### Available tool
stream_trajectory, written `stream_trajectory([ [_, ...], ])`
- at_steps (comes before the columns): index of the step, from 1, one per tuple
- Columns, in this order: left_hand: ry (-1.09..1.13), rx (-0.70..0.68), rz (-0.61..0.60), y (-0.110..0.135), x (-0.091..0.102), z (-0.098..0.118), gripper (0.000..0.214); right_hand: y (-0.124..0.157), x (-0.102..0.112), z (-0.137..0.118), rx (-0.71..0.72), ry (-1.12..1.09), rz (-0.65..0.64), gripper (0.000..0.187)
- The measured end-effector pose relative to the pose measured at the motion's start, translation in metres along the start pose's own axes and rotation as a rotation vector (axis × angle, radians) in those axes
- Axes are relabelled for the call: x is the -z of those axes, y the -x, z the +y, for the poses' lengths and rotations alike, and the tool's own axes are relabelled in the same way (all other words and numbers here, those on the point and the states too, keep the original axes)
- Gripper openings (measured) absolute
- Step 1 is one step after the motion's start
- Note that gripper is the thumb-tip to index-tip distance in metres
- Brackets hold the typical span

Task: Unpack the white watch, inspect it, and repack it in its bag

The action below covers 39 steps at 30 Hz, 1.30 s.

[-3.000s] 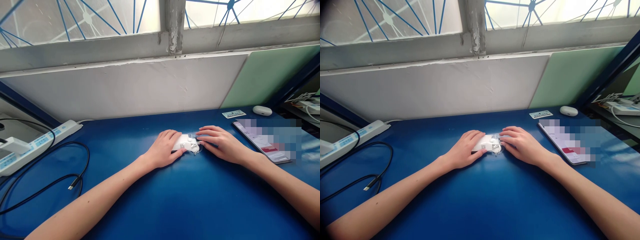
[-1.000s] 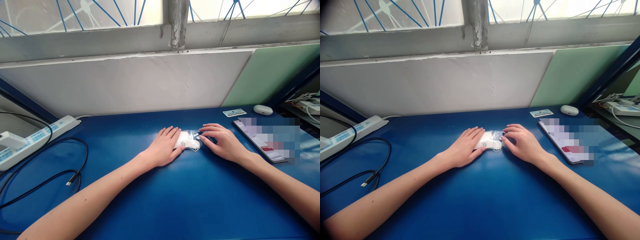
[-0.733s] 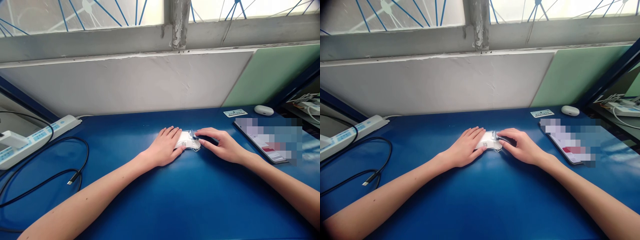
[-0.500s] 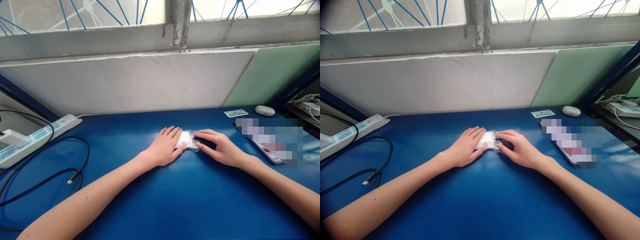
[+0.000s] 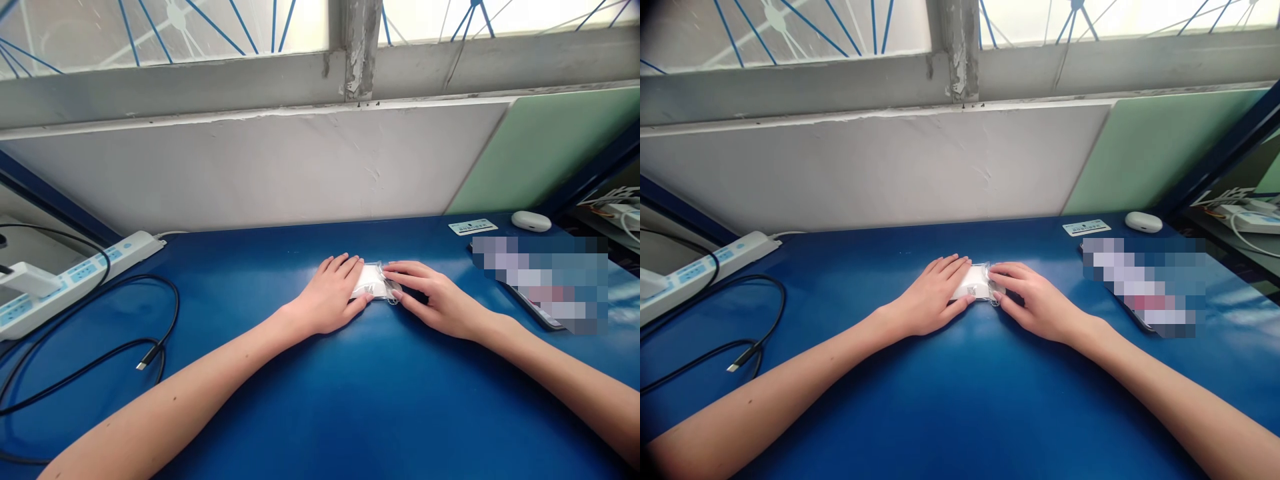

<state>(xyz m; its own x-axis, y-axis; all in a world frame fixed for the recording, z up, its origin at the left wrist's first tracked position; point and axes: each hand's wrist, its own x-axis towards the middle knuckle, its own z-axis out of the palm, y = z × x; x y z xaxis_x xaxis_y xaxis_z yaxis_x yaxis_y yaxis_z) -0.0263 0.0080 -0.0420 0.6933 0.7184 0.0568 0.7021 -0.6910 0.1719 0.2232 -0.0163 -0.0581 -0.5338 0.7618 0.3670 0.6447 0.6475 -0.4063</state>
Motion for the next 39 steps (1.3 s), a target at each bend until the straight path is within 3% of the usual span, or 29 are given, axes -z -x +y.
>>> stream_trajectory([
  [18,0.018,-0.002,0.005,0.001,-0.001,0.002,0.067,0.001,-0.009,-0.01,0.025,0.176,-0.166,0.06],
  [27,0.045,-0.043,0.016,0.001,-0.001,0.001,0.071,0.005,-0.01,-0.016,0.066,0.235,-0.184,0.088],
  [39,0.067,-0.058,0.04,0.001,-0.006,-0.002,0.071,-0.004,-0.005,-0.025,0.126,0.318,-0.133,0.083],
])
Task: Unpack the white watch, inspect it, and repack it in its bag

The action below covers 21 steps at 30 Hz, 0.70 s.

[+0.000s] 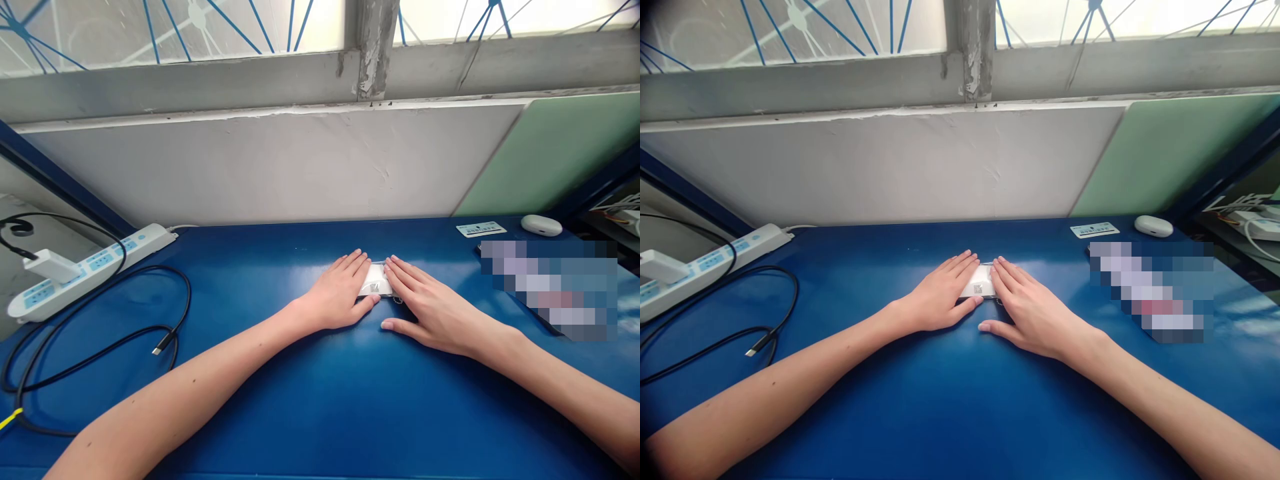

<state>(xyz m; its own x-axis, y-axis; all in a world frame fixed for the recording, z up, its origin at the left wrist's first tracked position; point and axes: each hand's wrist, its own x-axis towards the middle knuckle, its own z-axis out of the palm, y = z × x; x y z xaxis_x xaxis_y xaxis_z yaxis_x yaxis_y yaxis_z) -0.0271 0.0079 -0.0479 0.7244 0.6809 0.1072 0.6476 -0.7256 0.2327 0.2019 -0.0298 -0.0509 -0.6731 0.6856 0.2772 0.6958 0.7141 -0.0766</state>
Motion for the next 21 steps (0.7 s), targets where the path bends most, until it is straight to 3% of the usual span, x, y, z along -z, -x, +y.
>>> stream_trajectory([
  [4,0.014,0.007,-0.002,-0.001,0.001,-0.001,0.072,0.001,-0.002,0.001,-0.023,-0.058,0.017,0.08],
  [12,0.085,0.023,0.022,-0.002,0.001,-0.005,0.069,0.003,-0.006,0.027,-0.137,-0.197,0.104,0.043],
  [16,0.092,0.02,0.005,-0.001,0.002,-0.004,0.067,0.003,-0.006,0.038,-0.165,-0.189,0.184,0.038],
  [21,0.131,-0.052,0.02,0.001,0.004,-0.003,0.061,0.003,-0.006,0.039,-0.094,-0.23,0.243,0.041],
])
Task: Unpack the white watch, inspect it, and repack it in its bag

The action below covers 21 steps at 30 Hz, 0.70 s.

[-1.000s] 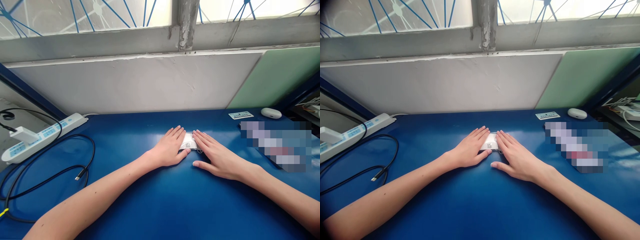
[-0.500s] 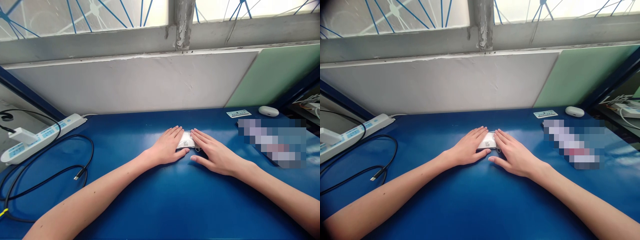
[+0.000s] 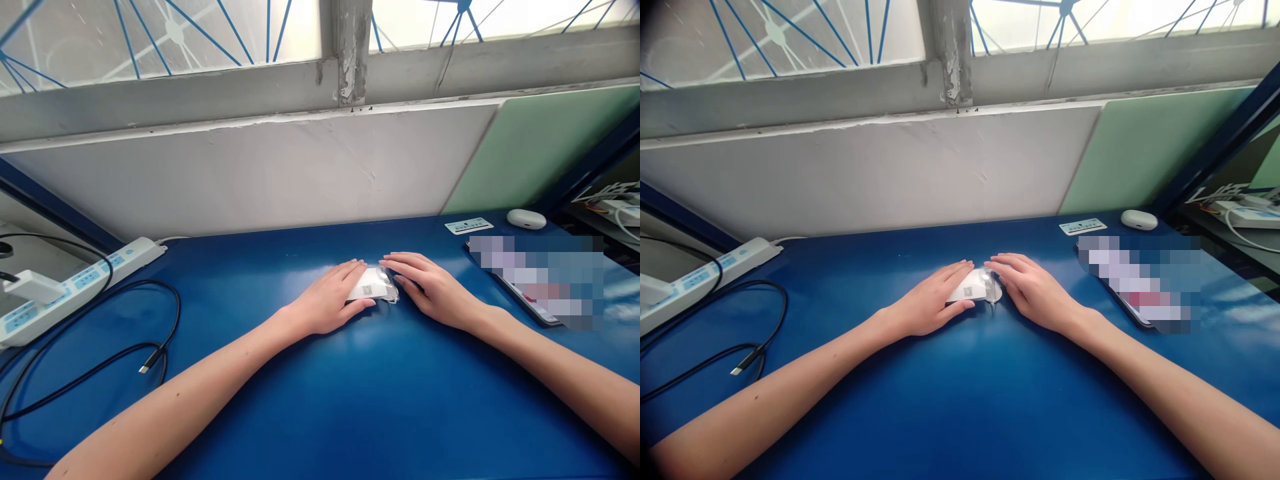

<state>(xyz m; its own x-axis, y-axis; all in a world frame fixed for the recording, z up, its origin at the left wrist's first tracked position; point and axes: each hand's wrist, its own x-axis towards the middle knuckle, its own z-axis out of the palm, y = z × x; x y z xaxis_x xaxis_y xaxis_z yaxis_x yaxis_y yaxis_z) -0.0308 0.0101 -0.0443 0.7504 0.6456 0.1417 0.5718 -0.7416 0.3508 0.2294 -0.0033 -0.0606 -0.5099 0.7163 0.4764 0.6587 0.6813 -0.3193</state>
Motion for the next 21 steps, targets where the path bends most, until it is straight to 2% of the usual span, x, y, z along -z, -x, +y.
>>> stream_trajectory([
  [5,0.013,-0.028,-0.007,0.0009,0.001,0.0004,0.062,0.0007,0.0012,-0.0031,0.117,-0.01,0.093,0.039],
  [9,0.013,-0.046,-0.015,0.001,0.0014,-0.0001,0.061,0.0018,0.0021,-0.0016,0.172,0.0,0.103,0.039],
  [17,0.086,-0.112,-0.053,0.0016,0.0048,0.0012,0.055,-0.0001,0.0013,-0.0036,0.133,-0.046,0.018,0.039],
  [21,0.118,-0.148,-0.027,0.0025,0.0059,0.001,0.056,-0.0021,0.0087,-0.0039,0.138,-0.091,0.038,0.03],
])
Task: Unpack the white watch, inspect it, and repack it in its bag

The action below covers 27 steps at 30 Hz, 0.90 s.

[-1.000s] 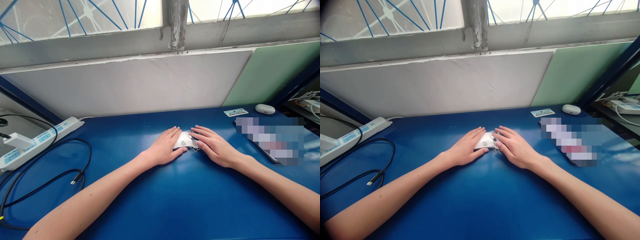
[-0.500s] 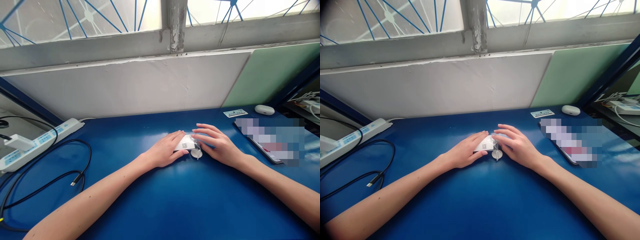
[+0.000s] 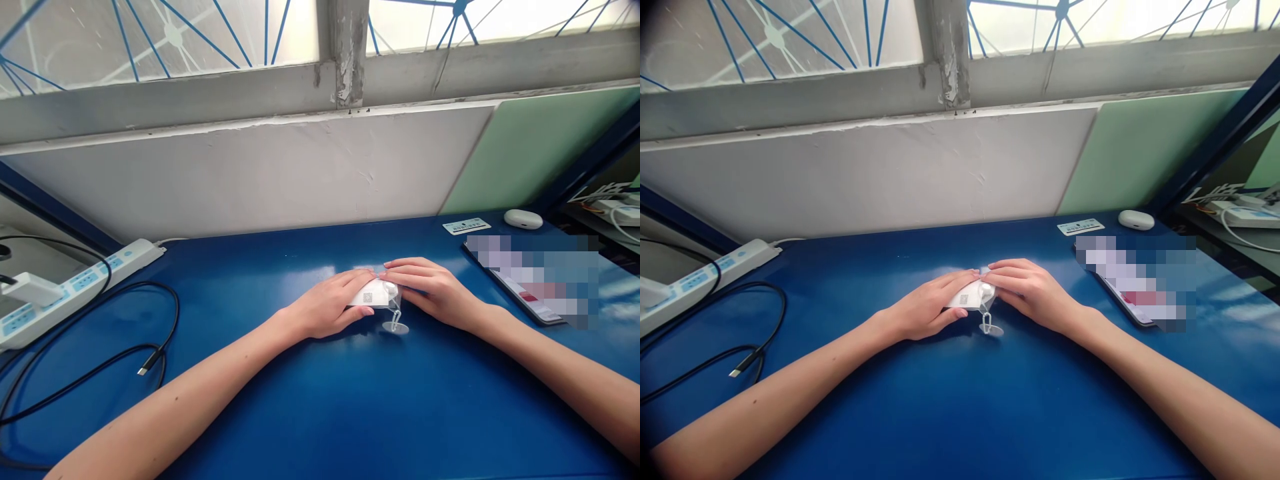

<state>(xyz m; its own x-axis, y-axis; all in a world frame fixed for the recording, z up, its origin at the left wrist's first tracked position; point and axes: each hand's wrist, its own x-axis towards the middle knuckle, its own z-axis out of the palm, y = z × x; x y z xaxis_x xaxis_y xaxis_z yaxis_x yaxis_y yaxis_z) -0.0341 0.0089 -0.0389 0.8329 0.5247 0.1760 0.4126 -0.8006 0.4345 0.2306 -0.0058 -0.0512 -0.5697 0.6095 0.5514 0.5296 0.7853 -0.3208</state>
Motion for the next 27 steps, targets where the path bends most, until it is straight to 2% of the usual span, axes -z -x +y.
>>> stream_trajectory([
  [4,0.001,0.021,0.099,0.0,-0.001,-0.002,0.055,-0.004,0.012,0.0,-0.112,-0.144,0.09,0.02],
  [9,0.029,0.065,0.206,0.0,-0.004,-0.004,0.053,-0.01,0.021,0.001,-0.442,-0.325,0.324,0.021],
  [11,0.04,0.063,0.237,0.0,-0.005,-0.005,0.06,-0.012,0.022,0.003,-0.568,-0.431,0.315,0.025],
  [15,0.01,0.05,0.266,0.0,-0.005,-0.004,0.09,-0.011,0.017,0.006,-0.702,-0.58,0.15,0.032],
  [19,-0.047,-0.002,0.204,-0.001,-0.003,-0.002,0.112,-0.01,0.006,0.005,-0.684,-0.615,0.021,0.037],
  [24,-0.043,0.051,0.088,-0.002,-0.002,0.0,0.104,-0.008,-0.003,0.0,-0.639,-0.475,-0.005,0.036],
  [27,-0.048,0.106,0.073,-0.003,-0.003,0.0,0.099,-0.004,-0.005,-0.003,-0.456,-0.231,-0.014,0.033],
])
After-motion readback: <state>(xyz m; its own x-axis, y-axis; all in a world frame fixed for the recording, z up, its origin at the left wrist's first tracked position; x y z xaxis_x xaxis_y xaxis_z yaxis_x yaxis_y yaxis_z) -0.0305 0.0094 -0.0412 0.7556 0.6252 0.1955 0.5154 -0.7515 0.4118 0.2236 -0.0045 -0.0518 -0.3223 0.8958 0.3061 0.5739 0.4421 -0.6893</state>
